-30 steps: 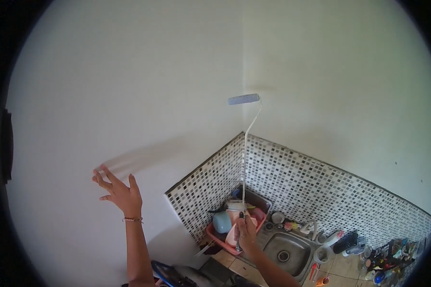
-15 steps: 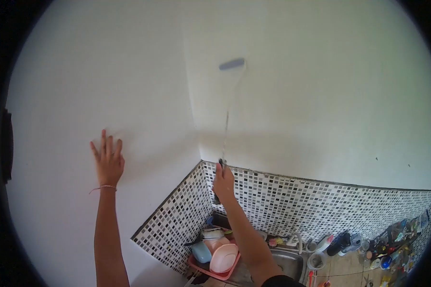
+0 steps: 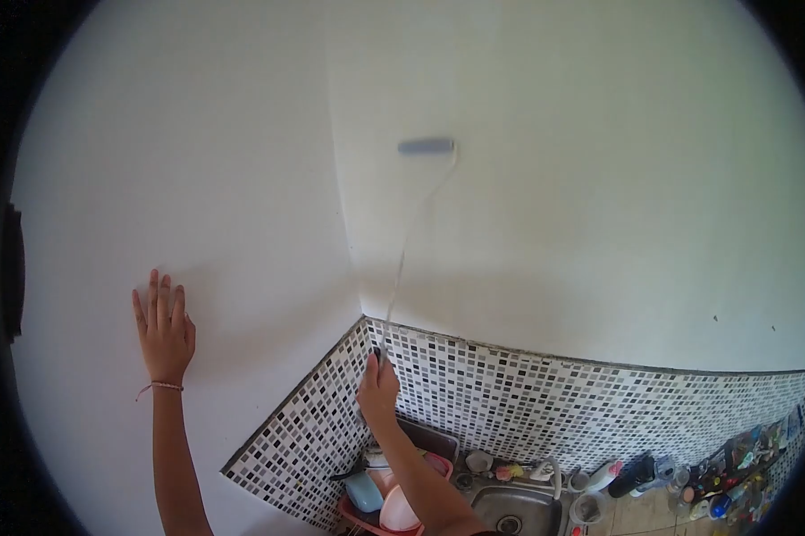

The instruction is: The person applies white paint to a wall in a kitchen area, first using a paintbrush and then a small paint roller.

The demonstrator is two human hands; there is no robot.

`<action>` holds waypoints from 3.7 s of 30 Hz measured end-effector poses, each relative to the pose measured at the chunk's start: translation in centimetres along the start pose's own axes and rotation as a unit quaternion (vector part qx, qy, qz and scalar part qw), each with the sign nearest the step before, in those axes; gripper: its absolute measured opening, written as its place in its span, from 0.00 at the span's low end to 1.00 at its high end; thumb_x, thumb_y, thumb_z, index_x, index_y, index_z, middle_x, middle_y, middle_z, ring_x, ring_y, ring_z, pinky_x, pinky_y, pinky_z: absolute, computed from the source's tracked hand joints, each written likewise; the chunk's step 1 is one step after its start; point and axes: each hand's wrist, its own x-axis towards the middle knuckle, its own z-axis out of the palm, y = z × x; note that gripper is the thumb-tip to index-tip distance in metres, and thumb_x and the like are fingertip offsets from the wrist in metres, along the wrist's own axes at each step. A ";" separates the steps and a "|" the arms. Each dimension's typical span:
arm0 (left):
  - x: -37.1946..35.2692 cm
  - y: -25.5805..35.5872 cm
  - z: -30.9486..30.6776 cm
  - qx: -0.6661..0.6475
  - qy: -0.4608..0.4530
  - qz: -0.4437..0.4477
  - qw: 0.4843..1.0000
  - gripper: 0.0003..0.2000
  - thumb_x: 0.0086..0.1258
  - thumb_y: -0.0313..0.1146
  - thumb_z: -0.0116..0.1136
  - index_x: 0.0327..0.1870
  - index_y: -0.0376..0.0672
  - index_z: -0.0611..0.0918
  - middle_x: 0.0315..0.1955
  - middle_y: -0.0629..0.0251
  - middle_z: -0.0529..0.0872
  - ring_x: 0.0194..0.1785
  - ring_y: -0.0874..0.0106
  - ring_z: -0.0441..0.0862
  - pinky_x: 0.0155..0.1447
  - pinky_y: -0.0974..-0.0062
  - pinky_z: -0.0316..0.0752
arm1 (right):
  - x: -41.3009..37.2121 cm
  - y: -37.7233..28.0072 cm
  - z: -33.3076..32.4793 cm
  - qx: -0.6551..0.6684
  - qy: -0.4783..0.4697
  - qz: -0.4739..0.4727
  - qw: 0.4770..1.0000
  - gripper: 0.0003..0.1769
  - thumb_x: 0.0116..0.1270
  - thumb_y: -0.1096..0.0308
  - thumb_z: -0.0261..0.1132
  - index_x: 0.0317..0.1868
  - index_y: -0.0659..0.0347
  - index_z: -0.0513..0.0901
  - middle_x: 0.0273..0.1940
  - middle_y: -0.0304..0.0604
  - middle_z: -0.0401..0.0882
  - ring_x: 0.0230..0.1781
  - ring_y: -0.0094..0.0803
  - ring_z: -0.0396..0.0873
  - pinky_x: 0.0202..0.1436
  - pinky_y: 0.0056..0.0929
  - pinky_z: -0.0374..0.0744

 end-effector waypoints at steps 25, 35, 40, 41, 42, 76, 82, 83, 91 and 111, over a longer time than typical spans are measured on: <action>-0.5 0.2 0.9 0.012 0.020 -0.006 1.000 0.20 0.69 0.31 0.52 0.62 0.46 0.80 0.70 0.59 0.74 0.79 0.61 0.63 0.85 0.46 0.50 | 17.2 -21.1 11.9 -0.001 -0.033 -0.125 0.992 0.32 0.78 0.38 0.54 0.26 0.56 0.70 0.14 0.36 0.66 0.09 0.28 0.66 0.13 0.30 0.65; -0.5 0.3 1.2 -0.001 0.016 -0.007 1.000 0.21 0.68 0.30 0.53 0.63 0.43 0.78 0.71 0.56 0.73 0.79 0.58 0.63 0.84 0.44 0.51 | 22.0 -22.2 8.2 -0.077 0.009 -0.130 0.989 0.30 0.76 0.37 0.57 0.33 0.58 0.71 0.18 0.35 0.66 0.10 0.27 0.66 0.13 0.29 0.65; -0.7 0.0 1.4 -0.003 0.028 0.001 1.000 0.21 0.68 0.30 0.53 0.64 0.43 0.77 0.71 0.56 0.73 0.78 0.58 0.64 0.84 0.44 0.51 | 11.1 -6.7 0.9 -0.078 0.030 -0.026 0.996 0.24 0.79 0.47 0.57 0.45 0.64 0.75 0.30 0.40 0.72 0.28 0.28 0.71 0.32 0.30 0.72; -0.5 0.0 1.4 -0.004 0.027 0.000 1.000 0.21 0.68 0.31 0.54 0.64 0.44 0.77 0.70 0.56 0.73 0.78 0.58 0.64 0.84 0.45 0.51 | 8.7 -2.9 -0.8 -0.110 0.045 0.002 0.993 0.23 0.81 0.49 0.56 0.48 0.66 0.76 0.32 0.43 0.73 0.31 0.30 0.71 0.37 0.31 0.72; -0.6 0.0 1.3 -0.006 0.023 -0.001 1.000 0.21 0.68 0.31 0.54 0.64 0.44 0.77 0.70 0.56 0.73 0.78 0.58 0.64 0.84 0.45 0.52 | 6.4 0.8 -2.5 -0.139 0.059 0.031 0.988 0.23 0.82 0.51 0.55 0.51 0.67 0.77 0.35 0.45 0.74 0.35 0.31 0.70 0.42 0.33 0.73; -0.6 0.0 1.1 -0.009 0.010 -0.010 1.000 0.20 0.67 0.31 0.54 0.61 0.43 0.79 0.68 0.55 0.75 0.76 0.59 0.67 0.84 0.44 0.53 | 32.6 -25.7 4.8 -0.383 0.121 -0.255 0.880 0.43 0.77 0.31 0.44 0.40 0.70 0.77 0.30 0.55 0.80 0.21 0.45 0.80 0.23 0.43 0.79; -0.7 0.2 1.0 -0.007 0.015 -0.007 1.000 0.21 0.66 0.31 0.55 0.62 0.43 0.78 0.67 0.55 0.76 0.76 0.58 0.67 0.84 0.44 0.53 | 31.7 -21.9 5.5 -0.369 0.134 -0.297 0.870 0.43 0.78 0.30 0.43 0.40 0.70 0.78 0.31 0.57 0.81 0.24 0.46 0.82 0.24 0.43 0.80; -0.8 0.0 1.1 0.001 0.007 -0.005 1.000 0.21 0.66 0.31 0.55 0.62 0.44 0.78 0.67 0.55 0.76 0.76 0.58 0.67 0.84 0.44 0.53 | 33.6 -23.9 6.2 -0.377 0.149 -0.314 0.859 0.43 0.78 0.30 0.42 0.39 0.70 0.77 0.31 0.57 0.81 0.24 0.46 0.82 0.24 0.43 0.80; -0.4 0.1 1.3 0.001 0.013 -0.008 1.000 0.20 0.66 0.31 0.53 0.60 0.43 0.79 0.68 0.54 0.76 0.77 0.58 0.66 0.83 0.42 0.53 | 30.9 -30.3 8.5 -0.331 0.094 -0.202 0.917 0.42 0.79 0.35 0.45 0.45 0.76 0.78 0.42 0.70 0.84 0.47 0.66 0.82 0.53 0.55 0.80; -1.2 -0.1 2.2 0.012 -0.013 -0.008 1.000 0.23 0.68 0.34 0.53 0.65 0.45 0.75 0.73 0.56 0.70 0.81 0.60 0.60 0.82 0.49 0.55 | 4.5 10.7 -9.8 -0.342 0.074 -0.103 0.931 0.29 0.83 0.48 0.49 0.55 0.73 0.76 0.39 0.65 0.81 0.40 0.59 0.81 0.44 0.50 0.77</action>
